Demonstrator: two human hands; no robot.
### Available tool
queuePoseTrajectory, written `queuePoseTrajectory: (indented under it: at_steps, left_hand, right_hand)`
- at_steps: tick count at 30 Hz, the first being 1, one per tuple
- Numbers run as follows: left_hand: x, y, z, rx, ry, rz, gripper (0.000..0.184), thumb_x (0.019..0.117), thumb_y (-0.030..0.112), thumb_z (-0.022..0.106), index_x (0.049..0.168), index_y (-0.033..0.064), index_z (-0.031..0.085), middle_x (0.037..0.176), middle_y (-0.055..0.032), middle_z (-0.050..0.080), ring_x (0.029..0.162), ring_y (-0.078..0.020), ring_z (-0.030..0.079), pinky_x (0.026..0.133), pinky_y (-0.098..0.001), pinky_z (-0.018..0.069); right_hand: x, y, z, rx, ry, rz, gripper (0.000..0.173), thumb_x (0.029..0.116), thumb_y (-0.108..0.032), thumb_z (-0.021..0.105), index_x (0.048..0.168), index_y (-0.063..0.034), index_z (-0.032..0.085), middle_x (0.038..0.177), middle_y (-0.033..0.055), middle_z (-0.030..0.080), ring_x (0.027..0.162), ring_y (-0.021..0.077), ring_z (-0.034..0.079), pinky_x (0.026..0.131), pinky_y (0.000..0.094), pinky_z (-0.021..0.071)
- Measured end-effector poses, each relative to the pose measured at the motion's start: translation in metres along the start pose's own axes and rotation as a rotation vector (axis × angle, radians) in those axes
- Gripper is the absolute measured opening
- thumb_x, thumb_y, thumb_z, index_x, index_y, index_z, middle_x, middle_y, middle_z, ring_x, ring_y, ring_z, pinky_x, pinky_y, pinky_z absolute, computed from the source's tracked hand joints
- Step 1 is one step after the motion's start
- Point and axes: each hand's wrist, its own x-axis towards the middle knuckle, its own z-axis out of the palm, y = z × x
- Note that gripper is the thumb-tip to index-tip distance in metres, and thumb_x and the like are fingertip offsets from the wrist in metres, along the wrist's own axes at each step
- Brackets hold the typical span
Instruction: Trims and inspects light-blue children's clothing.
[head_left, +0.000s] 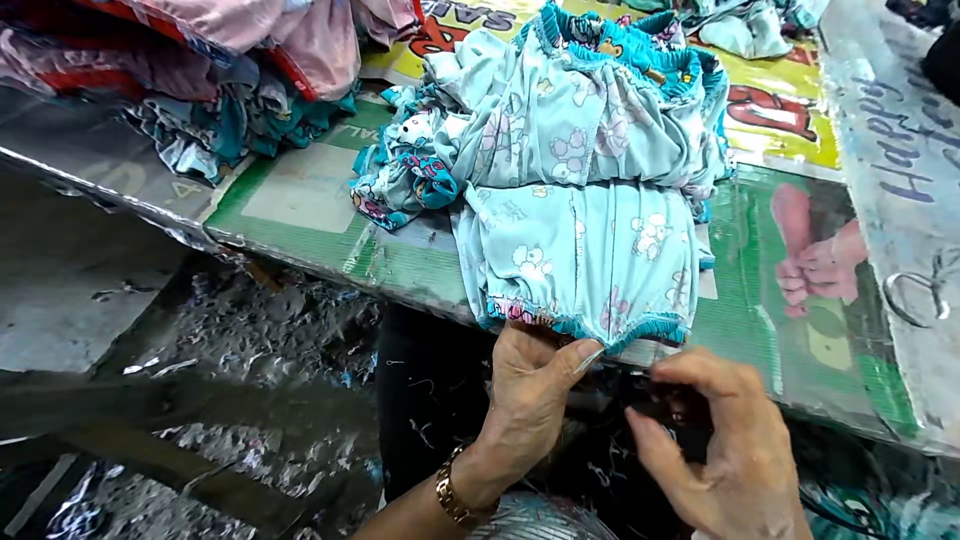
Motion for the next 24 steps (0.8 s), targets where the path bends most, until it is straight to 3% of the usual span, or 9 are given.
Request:
queuePoseTrajectory:
  at_steps: [6, 10, 19, 24]
  left_hand:
    - [-0.001, 0.001, 0.003, -0.019, -0.006, 0.022, 0.037, 0.0875, -0.005, 0.073, 0.119, 0.0023, 0.056, 0.108, -0.0096, 0.073, 0.100, -0.0177, 0.073, 0.092, -0.0365, 0.0604]
    - [-0.003, 0.000, 0.005, 0.040, 0.008, 0.062, 0.035, 0.0888, -0.004, 0.072, 0.119, 0.0026, 0.056, 0.108, -0.0083, 0.073, 0.099, -0.0159, 0.073, 0.091, -0.0349, 0.0603]
    - [-0.003, -0.001, -0.002, 0.119, 0.006, 0.107, 0.030, 0.0929, 0.003, 0.071, 0.120, 0.0038, 0.057, 0.109, -0.0073, 0.073, 0.101, -0.0152, 0.072, 0.093, -0.0349, 0.0597]
    - [-0.004, -0.002, -0.007, 0.121, 0.017, 0.117, 0.019, 0.1008, 0.022, 0.064, 0.115, 0.0095, 0.062, 0.106, -0.0027, 0.073, 0.101, -0.0119, 0.072, 0.093, -0.0337, 0.0586]
  right_hand:
    - [0.014, 0.012, 0.006, 0.024, 0.111, -0.087, 0.023, 0.1002, -0.030, 0.068, 0.112, -0.0107, 0.064, 0.101, 0.0024, 0.071, 0.093, 0.0038, 0.065, 0.080, 0.0172, 0.0504]
    - [0.018, 0.012, 0.014, 0.029, 0.112, -0.125, 0.019, 0.1006, -0.027, 0.067, 0.110, -0.0106, 0.066, 0.099, 0.0034, 0.073, 0.089, 0.0057, 0.066, 0.074, 0.0208, 0.0489]
    - [0.020, 0.015, 0.013, 0.061, 0.110, -0.105, 0.019, 0.1011, -0.028, 0.067, 0.107, -0.0099, 0.067, 0.097, 0.0023, 0.073, 0.088, 0.0033, 0.067, 0.076, 0.0187, 0.0494]
    - [0.021, 0.016, 0.014, 0.097, 0.094, -0.100, 0.015, 0.1005, -0.025, 0.068, 0.104, -0.0099, 0.068, 0.094, 0.0007, 0.074, 0.088, 0.0015, 0.066, 0.077, 0.0172, 0.0498]
